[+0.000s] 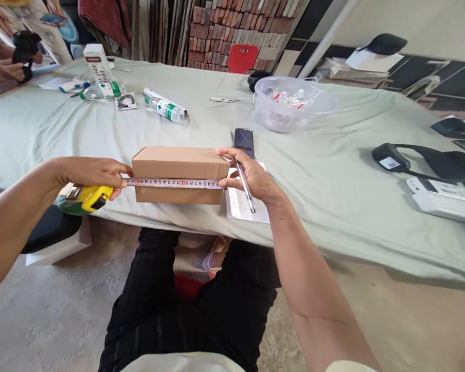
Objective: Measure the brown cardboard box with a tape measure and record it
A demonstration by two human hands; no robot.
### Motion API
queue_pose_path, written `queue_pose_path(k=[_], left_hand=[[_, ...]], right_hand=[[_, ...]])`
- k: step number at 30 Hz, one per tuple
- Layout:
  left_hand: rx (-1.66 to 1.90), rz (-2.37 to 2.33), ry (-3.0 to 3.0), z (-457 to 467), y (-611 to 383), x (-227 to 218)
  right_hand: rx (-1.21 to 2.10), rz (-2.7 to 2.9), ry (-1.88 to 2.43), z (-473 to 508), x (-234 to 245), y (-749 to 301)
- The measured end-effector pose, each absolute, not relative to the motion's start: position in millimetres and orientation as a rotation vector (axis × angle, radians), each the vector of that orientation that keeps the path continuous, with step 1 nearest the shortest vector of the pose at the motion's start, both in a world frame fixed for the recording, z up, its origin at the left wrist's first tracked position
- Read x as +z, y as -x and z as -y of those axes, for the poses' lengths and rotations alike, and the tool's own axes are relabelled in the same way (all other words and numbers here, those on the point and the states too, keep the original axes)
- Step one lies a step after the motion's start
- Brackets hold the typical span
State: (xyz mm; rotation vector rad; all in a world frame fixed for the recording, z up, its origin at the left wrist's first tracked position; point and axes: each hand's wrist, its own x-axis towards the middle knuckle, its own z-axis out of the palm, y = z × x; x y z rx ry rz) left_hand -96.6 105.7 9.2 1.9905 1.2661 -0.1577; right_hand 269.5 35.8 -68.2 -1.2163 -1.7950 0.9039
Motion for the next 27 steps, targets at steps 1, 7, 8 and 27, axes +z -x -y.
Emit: queue_pose_path(k=[1,7,8,27], left_hand=[[-0.243,-1.231,-1.936,-106,96,10],[-0.293,-1.146,-1.763,-112,92,10],[-0.283,-1.130,-1.757,-112,93,10],[0.484,-1.200,-1.317,-49,121,-7]], right_hand=[[0.893,1.797,1.230,-36,-68,-270],[0.853,1.749,1.202,-43,-72,-267],[0.854,1.732,1.202,-43,-71,-266],[0.609,1.614,1.606,-23,-63,-237]])
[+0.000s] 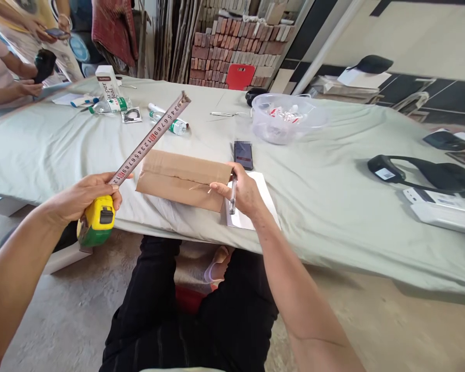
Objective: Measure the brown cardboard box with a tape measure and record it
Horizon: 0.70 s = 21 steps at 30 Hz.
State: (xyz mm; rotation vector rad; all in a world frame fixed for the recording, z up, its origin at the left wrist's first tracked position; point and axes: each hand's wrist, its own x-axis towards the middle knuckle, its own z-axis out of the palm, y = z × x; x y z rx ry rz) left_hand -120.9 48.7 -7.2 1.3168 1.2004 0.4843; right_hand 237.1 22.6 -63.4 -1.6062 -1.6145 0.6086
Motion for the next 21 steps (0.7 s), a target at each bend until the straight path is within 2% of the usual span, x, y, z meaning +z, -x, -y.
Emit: queue_pose_path(k=[11,21], left_hand=[[0.506,-1.120,-0.954,50,71,-73],[0.545,-1.064,-0.874,70,34,-82]], right_hand=[[0.460,1.655,1.630,-24,-73,-231],[0.460,1.657,1.652,-19,-70,-228]])
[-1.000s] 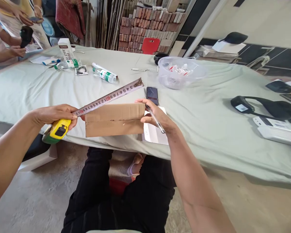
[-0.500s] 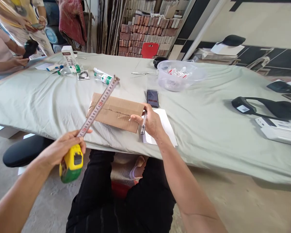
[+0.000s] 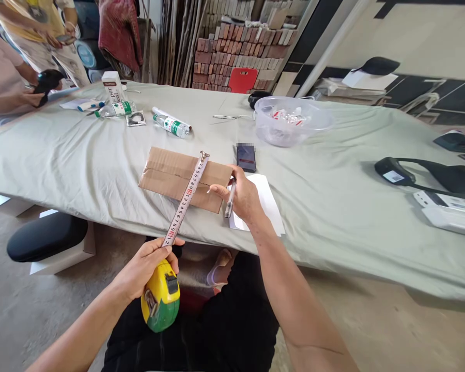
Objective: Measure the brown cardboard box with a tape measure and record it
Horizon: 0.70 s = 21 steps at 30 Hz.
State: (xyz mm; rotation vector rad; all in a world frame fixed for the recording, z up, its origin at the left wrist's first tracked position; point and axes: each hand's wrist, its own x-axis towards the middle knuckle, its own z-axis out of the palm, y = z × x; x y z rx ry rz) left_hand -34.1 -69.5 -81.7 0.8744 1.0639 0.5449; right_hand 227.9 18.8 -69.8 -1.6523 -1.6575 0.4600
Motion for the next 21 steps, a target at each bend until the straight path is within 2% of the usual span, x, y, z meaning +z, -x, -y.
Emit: queue_pose_path(k=[21], left_hand=[[0.681,-1.144,-0.880,74,5,-114]], right_hand=[[0.518,1.598,1.668,-29,-74,-230]])
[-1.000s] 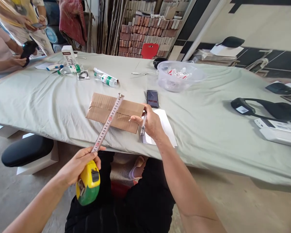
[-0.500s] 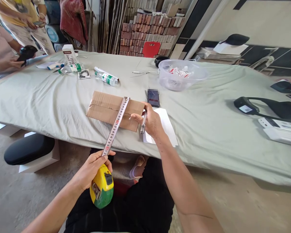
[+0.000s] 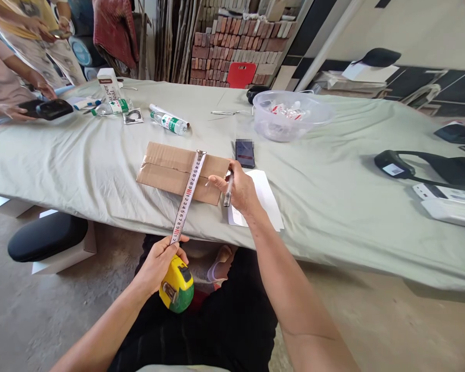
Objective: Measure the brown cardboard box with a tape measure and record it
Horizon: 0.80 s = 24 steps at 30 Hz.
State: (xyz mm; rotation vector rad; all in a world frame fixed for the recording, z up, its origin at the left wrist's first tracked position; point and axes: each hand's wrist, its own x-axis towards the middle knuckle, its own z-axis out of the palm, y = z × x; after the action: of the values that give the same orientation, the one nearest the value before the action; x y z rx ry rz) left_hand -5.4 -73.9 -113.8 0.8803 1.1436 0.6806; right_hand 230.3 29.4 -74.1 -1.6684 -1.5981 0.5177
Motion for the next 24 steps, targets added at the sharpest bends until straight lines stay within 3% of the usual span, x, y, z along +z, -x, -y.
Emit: queue_pose_path(k=[24], left_hand=[[0.662,-1.117,-0.888,75.5,7.5,-112.1]], right_hand=[[0.526,1.601,1.649,-29.2,-76.7,-230.5]])
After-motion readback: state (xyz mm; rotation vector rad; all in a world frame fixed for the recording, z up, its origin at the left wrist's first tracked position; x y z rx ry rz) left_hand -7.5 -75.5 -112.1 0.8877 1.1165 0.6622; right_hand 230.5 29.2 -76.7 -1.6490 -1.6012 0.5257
